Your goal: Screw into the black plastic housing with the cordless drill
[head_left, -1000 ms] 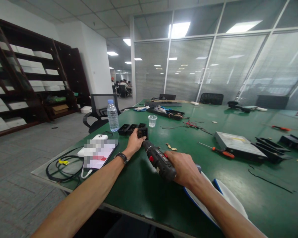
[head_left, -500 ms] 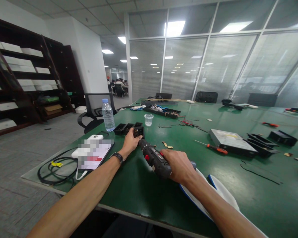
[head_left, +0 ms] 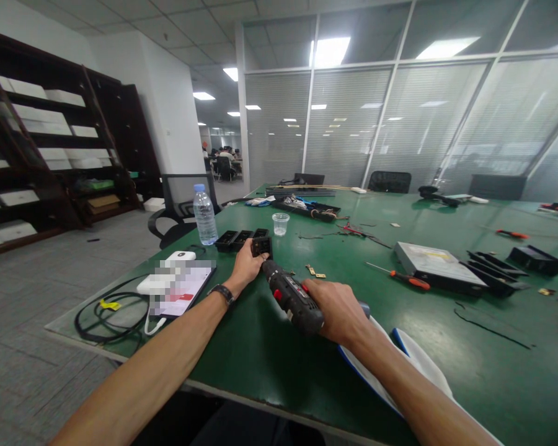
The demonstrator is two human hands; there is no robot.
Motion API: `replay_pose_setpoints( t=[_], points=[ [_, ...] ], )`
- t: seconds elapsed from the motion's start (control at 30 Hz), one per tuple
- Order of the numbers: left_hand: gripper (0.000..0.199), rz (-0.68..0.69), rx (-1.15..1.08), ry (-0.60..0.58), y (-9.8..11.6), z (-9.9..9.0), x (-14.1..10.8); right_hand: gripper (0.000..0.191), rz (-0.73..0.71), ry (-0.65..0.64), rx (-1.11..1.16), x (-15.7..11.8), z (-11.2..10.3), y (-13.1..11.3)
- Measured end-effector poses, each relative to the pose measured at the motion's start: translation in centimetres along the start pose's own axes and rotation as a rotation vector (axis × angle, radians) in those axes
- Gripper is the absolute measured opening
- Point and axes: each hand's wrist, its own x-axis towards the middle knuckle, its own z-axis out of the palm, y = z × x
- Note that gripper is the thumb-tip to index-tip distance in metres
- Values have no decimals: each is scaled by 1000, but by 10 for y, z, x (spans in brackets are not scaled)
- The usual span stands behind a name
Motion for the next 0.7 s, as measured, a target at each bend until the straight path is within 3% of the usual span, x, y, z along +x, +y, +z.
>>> replay_pose_setpoints(
  t=[0.7],
  points=[
    [37, 4, 1, 0, -4, 1, 1, 17, 8, -1, 26, 0, -1, -1]
  ],
)
